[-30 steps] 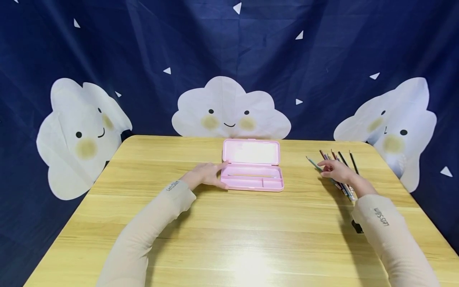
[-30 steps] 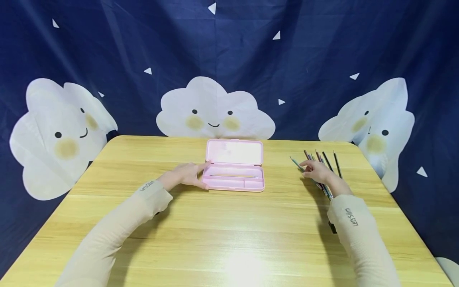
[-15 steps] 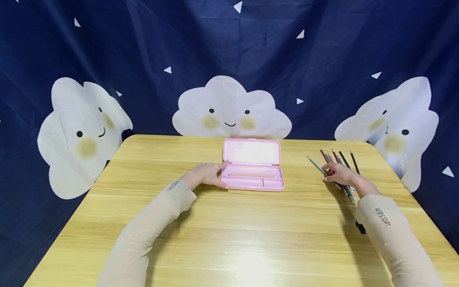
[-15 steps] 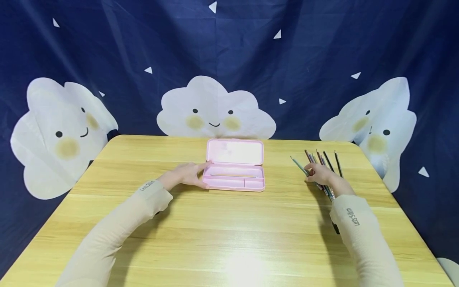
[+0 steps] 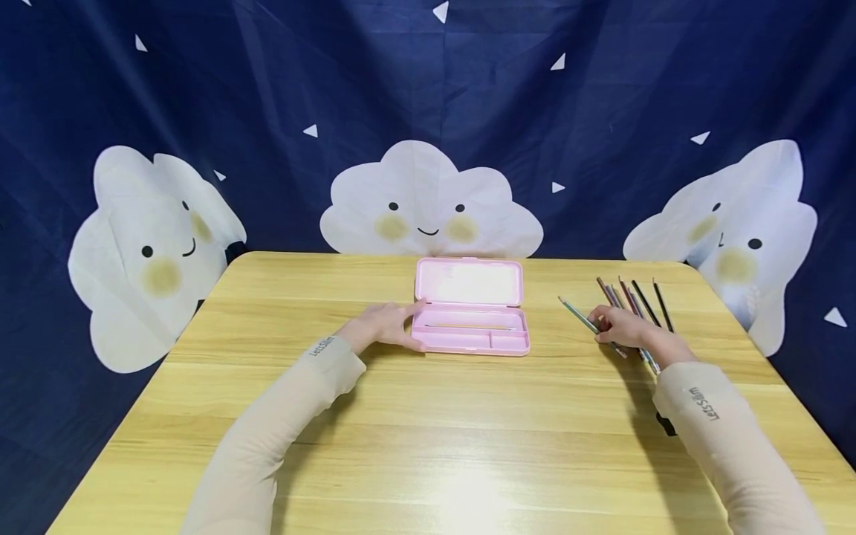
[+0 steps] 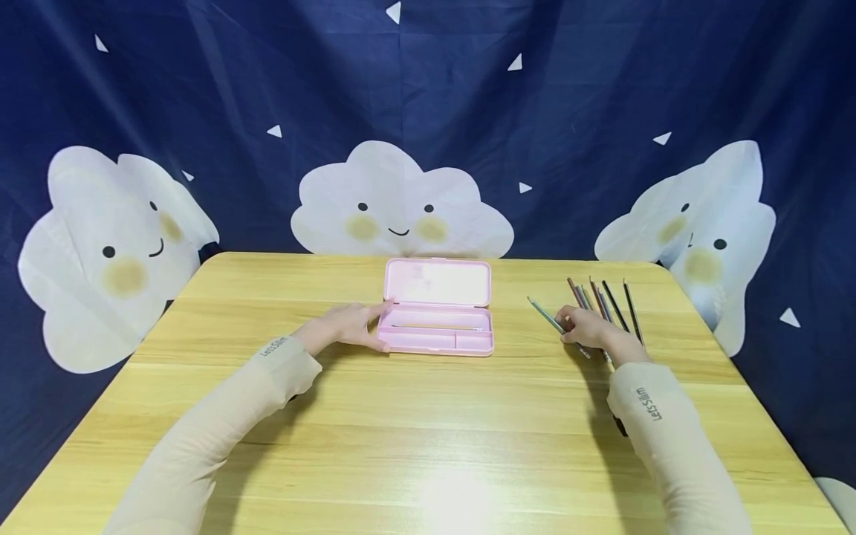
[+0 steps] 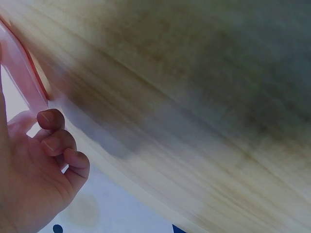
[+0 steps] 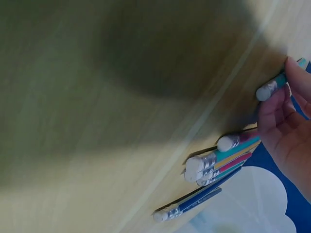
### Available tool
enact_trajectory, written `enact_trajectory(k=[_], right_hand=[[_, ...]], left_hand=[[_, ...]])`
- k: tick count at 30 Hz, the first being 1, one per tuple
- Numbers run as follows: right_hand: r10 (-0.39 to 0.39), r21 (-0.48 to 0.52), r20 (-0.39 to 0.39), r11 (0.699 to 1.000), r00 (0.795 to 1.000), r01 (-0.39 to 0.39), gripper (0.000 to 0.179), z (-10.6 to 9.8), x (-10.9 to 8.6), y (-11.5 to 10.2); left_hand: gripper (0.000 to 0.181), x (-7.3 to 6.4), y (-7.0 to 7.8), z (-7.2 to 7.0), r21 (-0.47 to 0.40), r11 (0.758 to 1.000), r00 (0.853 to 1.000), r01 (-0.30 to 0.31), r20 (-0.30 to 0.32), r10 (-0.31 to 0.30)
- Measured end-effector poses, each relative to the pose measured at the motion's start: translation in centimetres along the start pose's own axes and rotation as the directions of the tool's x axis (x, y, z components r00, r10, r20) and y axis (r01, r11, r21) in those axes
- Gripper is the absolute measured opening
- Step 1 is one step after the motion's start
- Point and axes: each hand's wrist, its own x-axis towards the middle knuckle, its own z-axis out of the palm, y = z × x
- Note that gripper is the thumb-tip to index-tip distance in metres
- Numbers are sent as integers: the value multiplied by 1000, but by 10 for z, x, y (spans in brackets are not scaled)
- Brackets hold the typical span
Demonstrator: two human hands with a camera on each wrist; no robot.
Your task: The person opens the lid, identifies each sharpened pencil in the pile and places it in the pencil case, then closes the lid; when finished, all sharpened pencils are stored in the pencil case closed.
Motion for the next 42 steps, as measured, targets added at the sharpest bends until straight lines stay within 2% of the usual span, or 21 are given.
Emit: enact_trajectory(k=[6, 11, 20, 24, 30, 34, 42], right_hand=[[-28, -40, -3, 999, 1000, 28, 19, -3, -1, 1], [-58, -11, -46, 998, 997, 58, 18, -4, 0, -3], [-123, 49, -40, 991, 992, 125, 19, 4, 7, -26], [-136, 70, -26, 988, 990, 137, 18, 6, 13, -37], [-230, 42, -54, 972, 972, 232, 15, 7, 24, -50], [-267, 33, -47, 963, 962, 269, 15, 9, 32, -57], [-288, 24, -19, 957, 958, 288, 18, 15, 50, -67]], left_hand=[[104, 0, 0, 0, -7, 1000, 1000, -3, 0, 3], [104, 1, 0, 0, -11, 1000, 1000, -7, 3, 7], [104, 1, -2, 1, -13, 1000, 1000, -8, 0, 8], [104, 1, -1, 0, -9, 1000, 1000, -4, 5, 4], [105, 2, -1, -1, -9, 1000, 1000, 1, 14, -1], [105, 2, -2, -1, -9, 1000, 1000, 1, 7, -1], [106, 3, -2, 0, 7, 1000, 1000, -2, 10, 2]])
